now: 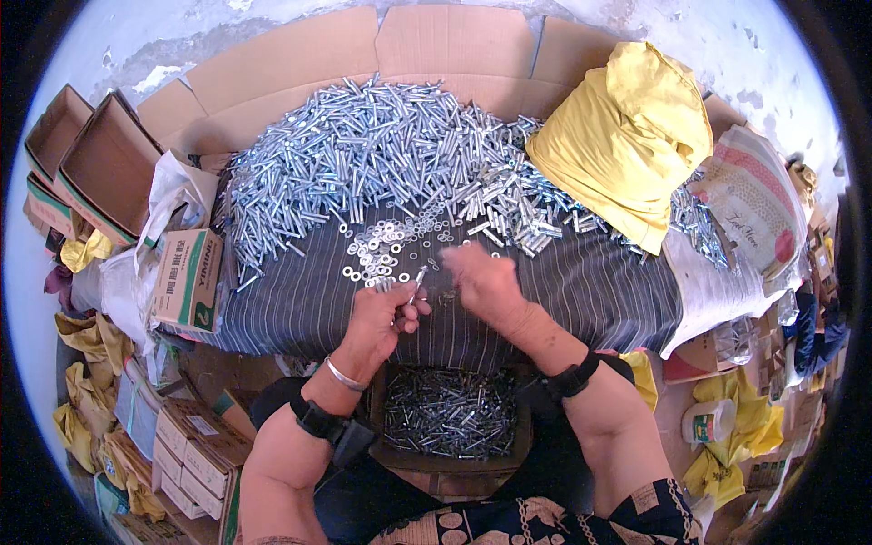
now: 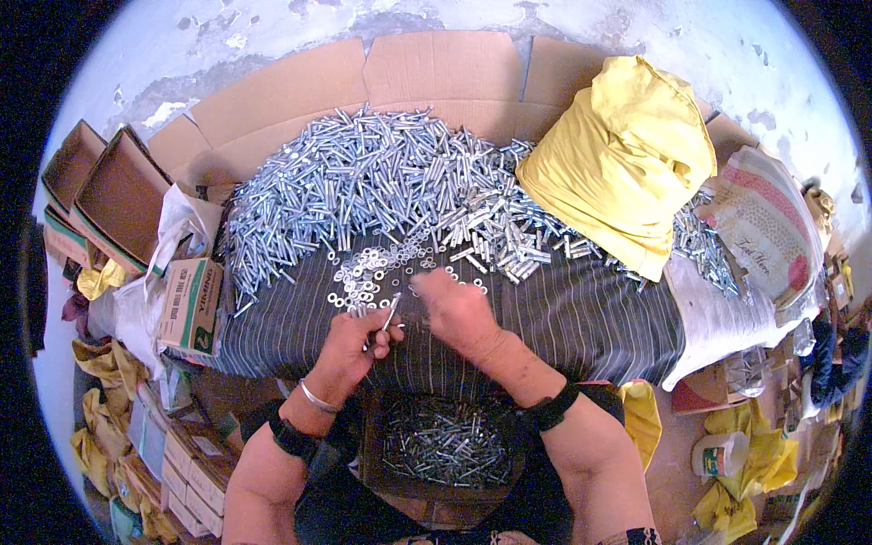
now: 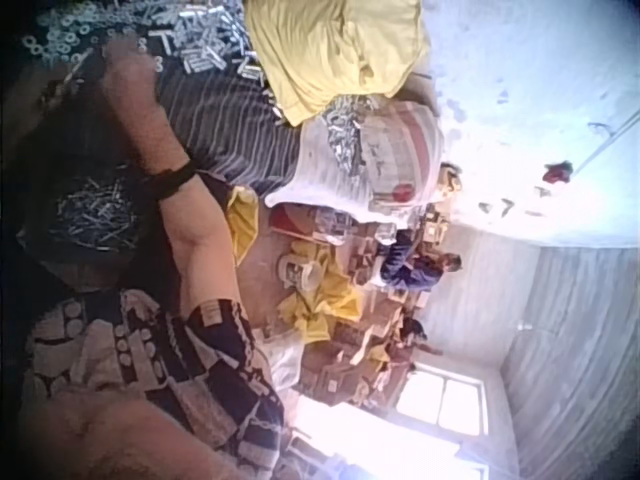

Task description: Sort and assemble metal bolts and washers from a large pile into smaller groups.

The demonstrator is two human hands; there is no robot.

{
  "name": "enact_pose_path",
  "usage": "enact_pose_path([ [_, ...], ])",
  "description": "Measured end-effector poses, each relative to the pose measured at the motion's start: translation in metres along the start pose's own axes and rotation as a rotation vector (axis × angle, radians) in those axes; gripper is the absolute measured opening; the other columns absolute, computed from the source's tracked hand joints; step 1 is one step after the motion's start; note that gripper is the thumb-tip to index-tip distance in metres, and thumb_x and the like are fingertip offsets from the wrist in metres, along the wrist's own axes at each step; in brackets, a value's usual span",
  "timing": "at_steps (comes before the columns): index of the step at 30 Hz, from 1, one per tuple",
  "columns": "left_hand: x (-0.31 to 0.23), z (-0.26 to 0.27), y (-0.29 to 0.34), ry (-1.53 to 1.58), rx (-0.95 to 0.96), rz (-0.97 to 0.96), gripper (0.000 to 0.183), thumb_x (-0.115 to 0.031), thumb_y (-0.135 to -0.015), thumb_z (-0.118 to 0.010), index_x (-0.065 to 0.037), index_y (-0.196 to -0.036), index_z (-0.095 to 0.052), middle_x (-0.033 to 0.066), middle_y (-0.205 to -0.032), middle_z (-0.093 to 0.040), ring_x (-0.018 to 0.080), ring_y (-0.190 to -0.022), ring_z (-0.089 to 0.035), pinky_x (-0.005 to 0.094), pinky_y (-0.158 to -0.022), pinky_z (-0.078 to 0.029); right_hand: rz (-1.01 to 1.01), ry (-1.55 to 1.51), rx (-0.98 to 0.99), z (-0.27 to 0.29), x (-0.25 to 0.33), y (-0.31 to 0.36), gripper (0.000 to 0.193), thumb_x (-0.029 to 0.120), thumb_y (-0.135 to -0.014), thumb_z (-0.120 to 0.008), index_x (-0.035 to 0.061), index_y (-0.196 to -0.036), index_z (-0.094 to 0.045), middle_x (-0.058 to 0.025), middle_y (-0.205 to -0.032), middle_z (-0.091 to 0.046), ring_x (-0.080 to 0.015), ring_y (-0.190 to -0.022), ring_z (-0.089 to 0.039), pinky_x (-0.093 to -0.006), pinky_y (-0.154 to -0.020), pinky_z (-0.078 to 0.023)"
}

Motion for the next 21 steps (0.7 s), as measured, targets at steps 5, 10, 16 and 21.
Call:
enact_pose_path([
  [5, -0.005, -0.004, 0.002, 0.004, 0.023, -0.040, 0.018, -0.012, -0.087, -0.061, 0.005, -0.083, -0.062, 0.0133, -0.067, -0.064, 0.0124, -0.050, -0.055, 0.0231, -0.041, -0.041, -0.332, 0.023, -0.092, 0.015, -0.042, 0.003, 0.007, 0.005, -0.074, -0.064, 0.0011, -0.080, -0.067, -0.0142, -0.068, -0.060, -0.0281, -0.059, -0.062, -0.0353, -0.054, -0.049],
  [10, -0.004, -0.005, 0.002, -0.052, -0.017, -0.054, 0.018, -0.013, -0.086, -0.062, 0.005, -0.082, -0.063, 0.0134, -0.063, -0.063, 0.0139, -0.046, -0.055, 0.0248, -0.040, -0.043, -0.231, 0.243, 0.099, -0.006, -0.033, 0.009, 0.011, 0.013, -0.071, -0.067, 0.0046, -0.068, -0.059, -0.0148, -0.069, -0.058, -0.0347, -0.067, -0.062, -0.0438, -0.059, -0.050],
  [16, 0.002, -0.006, -0.002, -0.114, -0.025, -0.056, 0.018, -0.013, -0.086, -0.062, 0.003, -0.080, -0.064, 0.0130, -0.064, -0.064, 0.0137, -0.043, -0.054, 0.0244, -0.039, -0.043, -0.275, 0.342, 0.104, -0.017, -0.039, 0.008, 0.010, 0.012, -0.071, -0.066, 0.0038, -0.071, -0.059, -0.0152, -0.073, -0.059, -0.0340, -0.067, -0.062, -0.0440, -0.060, -0.051],
  [21, 0.004, -0.008, -0.004, -0.128, -0.005, -0.045, 0.018, -0.014, -0.086, -0.062, 0.002, -0.080, -0.064, 0.0128, -0.065, -0.064, 0.0130, -0.044, -0.054, 0.0241, -0.039, -0.043, -0.618, -0.196, 0.177, -0.006, -0.040, -0.001, 0.016, 0.014, -0.075, -0.067, -0.0007, -0.081, -0.063, -0.0174, -0.072, -0.064, -0.0270, -0.056, -0.063, -0.0345, -0.055, -0.052],
])
Point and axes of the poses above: each hand's wrist, its own y-axis away from the middle knuckle, its own z-axis out of the back of the hand, x = y × z, the point moved 3 cm from there along -y, towards the middle knuckle
